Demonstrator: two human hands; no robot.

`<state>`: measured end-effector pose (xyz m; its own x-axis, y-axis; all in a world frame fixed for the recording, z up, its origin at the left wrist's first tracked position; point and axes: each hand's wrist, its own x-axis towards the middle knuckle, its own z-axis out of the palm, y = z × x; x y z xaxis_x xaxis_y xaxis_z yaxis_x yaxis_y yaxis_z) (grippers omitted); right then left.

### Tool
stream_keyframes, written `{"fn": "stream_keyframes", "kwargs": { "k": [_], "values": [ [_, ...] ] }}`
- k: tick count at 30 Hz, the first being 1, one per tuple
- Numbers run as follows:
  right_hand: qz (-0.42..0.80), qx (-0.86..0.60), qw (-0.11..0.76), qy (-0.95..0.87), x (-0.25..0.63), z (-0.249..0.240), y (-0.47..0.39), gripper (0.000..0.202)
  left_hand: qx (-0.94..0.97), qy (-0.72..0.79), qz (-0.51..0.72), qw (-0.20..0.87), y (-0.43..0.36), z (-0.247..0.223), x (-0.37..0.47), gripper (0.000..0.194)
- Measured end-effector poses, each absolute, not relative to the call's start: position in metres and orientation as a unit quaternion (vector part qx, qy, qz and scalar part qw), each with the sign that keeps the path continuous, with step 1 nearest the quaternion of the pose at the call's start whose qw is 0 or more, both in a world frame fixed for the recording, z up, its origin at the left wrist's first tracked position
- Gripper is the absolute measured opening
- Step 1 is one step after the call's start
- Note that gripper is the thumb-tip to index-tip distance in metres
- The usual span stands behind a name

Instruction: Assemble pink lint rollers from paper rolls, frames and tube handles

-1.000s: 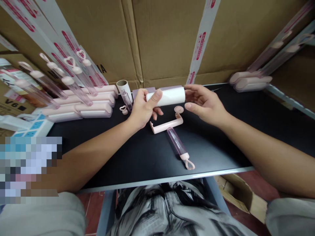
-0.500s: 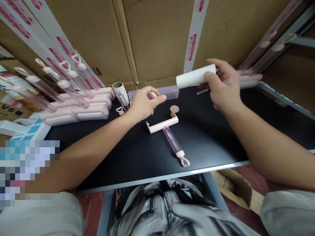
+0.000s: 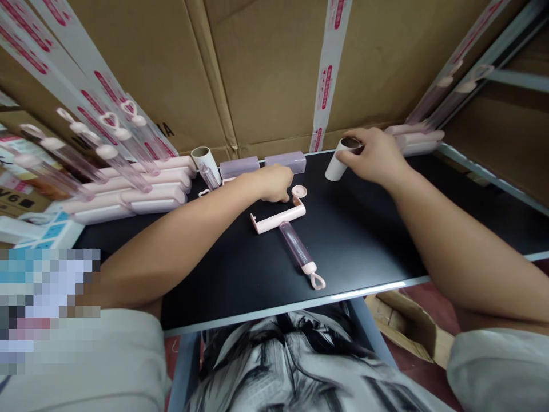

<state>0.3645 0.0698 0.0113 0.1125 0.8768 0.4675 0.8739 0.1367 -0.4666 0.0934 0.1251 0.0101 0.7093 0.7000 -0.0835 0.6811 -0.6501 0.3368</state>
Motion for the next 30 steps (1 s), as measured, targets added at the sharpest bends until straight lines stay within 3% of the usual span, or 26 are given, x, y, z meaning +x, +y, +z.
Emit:
{"fn": "stream_keyframes", "kwargs": {
  "k": [4, 8, 12, 15, 19, 21, 24, 27, 30],
  "values": [
    [0.000, -0.644, 0.359, -0.675, 0.364, 0.011, 0.068, 0.042, 0.891, 0.380, 0.061, 0.239, 0.119, 0.011, 0.089, 0.033],
    [0.003, -0.633, 0.375, -0.677, 0.365, 0.013, 0.066, 0.040, 0.917, 0.356, 0.043, 0.176, 0.112, 0.013, 0.080, 0.028],
    [-0.010, -0.599, 0.455, -0.659, 0.356, 0.020, 0.055, 0.038, 0.915, 0.364, 0.055, 0.163, 0.103, 0.020, 0.072, 0.025],
    [-0.013, -0.558, 0.495, -0.666, 0.338, 0.026, 0.037, 0.026, 0.904, 0.407, 0.060, 0.119, 0.082, 0.035, 0.070, 0.016],
    [0.069, -0.522, 0.436, -0.730, 0.308, 0.028, 0.011, 0.035, 0.909, 0.387, -0.083, 0.133, 0.042, 0.054, 0.067, 0.045],
    [0.131, -0.502, 0.380, -0.765, 0.298, 0.027, 0.004, 0.045, 0.907, 0.381, -0.101, 0.147, 0.028, 0.055, 0.065, 0.046],
    [0.261, -0.463, 0.293, -0.795, 0.290, 0.022, 0.002, 0.059, 0.898, 0.407, -0.033, 0.166, 0.024, 0.052, 0.059, 0.036],
    [0.396, -0.439, 0.238, -0.771, 0.287, 0.017, 0.004, 0.062, 0.862, 0.449, 0.128, 0.198, 0.033, 0.049, 0.054, 0.027],
    [0.467, -0.424, 0.244, -0.737, 0.288, 0.015, 0.006, 0.057, 0.785, 0.433, 0.274, 0.349, 0.042, 0.051, 0.050, 0.019]
  ]
}}
